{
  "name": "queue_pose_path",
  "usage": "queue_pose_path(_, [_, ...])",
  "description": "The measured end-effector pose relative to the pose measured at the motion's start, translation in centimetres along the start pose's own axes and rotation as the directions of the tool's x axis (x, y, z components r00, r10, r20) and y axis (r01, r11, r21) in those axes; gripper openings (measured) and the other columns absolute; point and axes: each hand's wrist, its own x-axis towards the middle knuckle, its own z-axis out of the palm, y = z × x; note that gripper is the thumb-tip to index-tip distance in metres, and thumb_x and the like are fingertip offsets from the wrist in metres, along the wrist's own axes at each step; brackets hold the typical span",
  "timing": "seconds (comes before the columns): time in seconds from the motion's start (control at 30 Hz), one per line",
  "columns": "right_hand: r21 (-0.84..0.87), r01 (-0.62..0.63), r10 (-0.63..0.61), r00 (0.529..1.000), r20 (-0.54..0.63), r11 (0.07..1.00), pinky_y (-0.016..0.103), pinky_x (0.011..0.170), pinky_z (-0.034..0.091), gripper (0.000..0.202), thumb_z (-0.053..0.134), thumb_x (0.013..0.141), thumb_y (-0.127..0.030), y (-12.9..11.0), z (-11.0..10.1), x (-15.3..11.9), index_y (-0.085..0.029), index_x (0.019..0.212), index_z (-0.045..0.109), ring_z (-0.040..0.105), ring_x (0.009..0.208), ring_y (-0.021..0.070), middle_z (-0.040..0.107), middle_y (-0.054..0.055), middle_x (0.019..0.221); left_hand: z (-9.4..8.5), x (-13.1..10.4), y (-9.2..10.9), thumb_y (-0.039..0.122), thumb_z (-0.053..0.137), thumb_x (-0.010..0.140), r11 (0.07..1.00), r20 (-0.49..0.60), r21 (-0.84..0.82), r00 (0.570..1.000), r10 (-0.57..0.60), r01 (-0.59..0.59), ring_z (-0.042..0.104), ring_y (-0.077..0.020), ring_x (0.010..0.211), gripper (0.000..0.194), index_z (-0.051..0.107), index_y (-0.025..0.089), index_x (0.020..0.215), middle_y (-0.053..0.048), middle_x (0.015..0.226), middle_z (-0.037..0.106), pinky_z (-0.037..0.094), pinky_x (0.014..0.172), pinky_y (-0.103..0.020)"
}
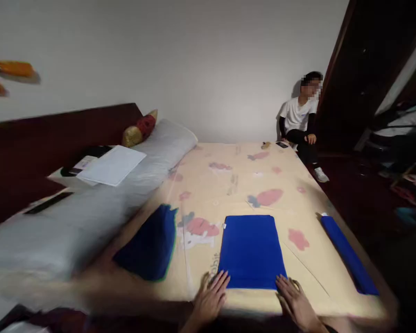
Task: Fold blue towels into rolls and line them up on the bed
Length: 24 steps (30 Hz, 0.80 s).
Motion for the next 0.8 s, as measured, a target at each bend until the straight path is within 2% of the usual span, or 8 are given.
queue_pose_path(0.07, [0.017, -0.108, 0.109, 0.994, -0.009, 0.994, 0.042, 0.109, 0.031, 0.059, 0.041, 0.085, -0.015, -2.2, 0.4, 1.6, -0.023, 0.143, 0.044, 0.032, 0.141, 0.0242, 0.026, 0.003, 0.155, -0.2, 1.3, 1.8, 0.027, 0.035, 0.098, 0.999, 0.017, -0.032, 0.999, -0.028, 0.029, 0.028, -0.0173, 0.143, 0.054, 0.026, 0.022, 0.152, -0.002, 0.154, 0.035, -0.002, 0.12, -0.043])
queue_pose_path(0.17, [0.07, -0.184, 0.185, 0.983, -0.002, 0.98, 0.042, 0.109, 0.032, 0.061, 0.042, 0.081, -0.012, -5.7, 1.2, 4.3, -0.024, 0.141, 0.047, 0.032, 0.141, 0.0246, 0.023, 0.004, 0.156, -0.3, 3.5, 4.8, 0.023, 0.033, 0.097, 0.993, 0.045, -0.116, 0.999, -0.018, 0.023, 0.025, -0.0167, 0.144, 0.057, 0.022, 0.019, 0.153, -0.002, 0.156, 0.029, 0.013, 0.119, -0.036])
queue_pose_path(0.27, [0.139, -0.141, 0.141, 0.99, 0.007, 0.98, 0.038, 0.109, 0.034, 0.06, 0.042, 0.084, -0.014, -8.0, 1.9, 6.2, -0.024, 0.143, 0.044, 0.038, 0.138, 0.0213, 0.032, 0.004, 0.152, 0.0, 5.2, 7.4, 0.026, 0.033, 0.098, 0.978, 0.07, -0.207, 0.997, 0.01, 0.005, 0.025, -0.0158, 0.144, 0.059, 0.017, 0.017, 0.154, -0.002, 0.157, 0.026, 0.023, 0.117, -0.032])
queue_pose_path(0.33, [0.165, -0.061, 0.062, 0.998, 0.0, 0.984, 0.035, 0.109, 0.034, 0.059, 0.041, 0.09, -0.019, -7.8, 1.7, 6.3, -0.024, 0.148, 0.036, 0.039, 0.138, 0.0193, 0.036, 0.003, 0.151, 0.3, 5.4, 7.8, 0.03, 0.034, 0.099, 0.972, 0.091, -0.235, 0.996, 0.021, 0.001, 0.026, -0.0157, 0.144, 0.061, 0.014, 0.016, 0.154, -0.002, 0.157, 0.026, 0.026, 0.116, -0.032])
queue_pose_path(0.47, [0.12, 0.027, -0.024, 0.999, -0.029, 0.992, 0.031, 0.11, 0.032, 0.057, 0.037, 0.097, -0.027, -3.0, -0.3, 3.4, -0.026, 0.153, 0.023, 0.038, 0.138, 0.0168, 0.037, 0.003, 0.15, 0.3, 3.4, 4.7, 0.031, 0.035, 0.099, 0.973, 0.134, -0.232, 0.99, 0.041, -0.009, 0.029, -0.0152, 0.142, 0.061, 0.011, 0.02, 0.154, 0.0, 0.156, 0.029, 0.027, 0.115, -0.032])
queue_pose_path(0.6, [-0.003, 0.045, -0.045, 0.995, -0.086, 0.999, 0.031, 0.108, 0.031, 0.054, 0.04, 0.097, -0.031, 1.7, -1.6, -0.1, -0.028, 0.151, 0.029, 0.043, 0.135, 0.0172, 0.042, 0.003, 0.147, -0.2, 0.6, 0.4, 0.03, 0.036, 0.099, 0.982, 0.132, -0.181, 0.988, 0.076, -0.051, 0.033, -0.0153, 0.14, 0.059, 0.015, 0.024, 0.154, 0.0, 0.154, 0.034, 0.025, 0.114, -0.033])
queue_pose_path(0.7, [-0.077, -0.032, 0.021, 0.989, -0.146, 0.996, 0.036, 0.102, 0.034, 0.047, 0.044, 0.096, -0.036, 2.3, -1.5, -1.0, -0.031, 0.143, 0.044, 0.046, 0.131, 0.0221, 0.045, 0.005, 0.146, 0.3, -0.8, -0.7, 0.026, 0.04, 0.097, 0.992, 0.135, -0.118, 0.99, 0.046, -0.03, 0.04, -0.0191, 0.135, 0.057, 0.025, 0.029, 0.152, -0.002, 0.151, 0.041, 0.026, 0.111, -0.037])
queue_pose_path(0.8, [-0.082, -0.113, 0.099, 0.982, -0.161, 0.99, 0.038, 0.097, 0.036, 0.042, 0.047, 0.093, -0.034, 1.7, -1.0, -0.8, -0.031, 0.134, 0.054, 0.051, 0.125, 0.0247, 0.05, 0.006, 0.141, 1.8, -1.7, -0.2, 0.018, 0.046, 0.089, 0.995, 0.16, -0.074, 0.986, -0.049, 0.061, 0.051, -0.0222, 0.121, 0.059, 0.038, 0.03, 0.147, -0.004, 0.135, 0.058, 0.03, 0.106, -0.04])
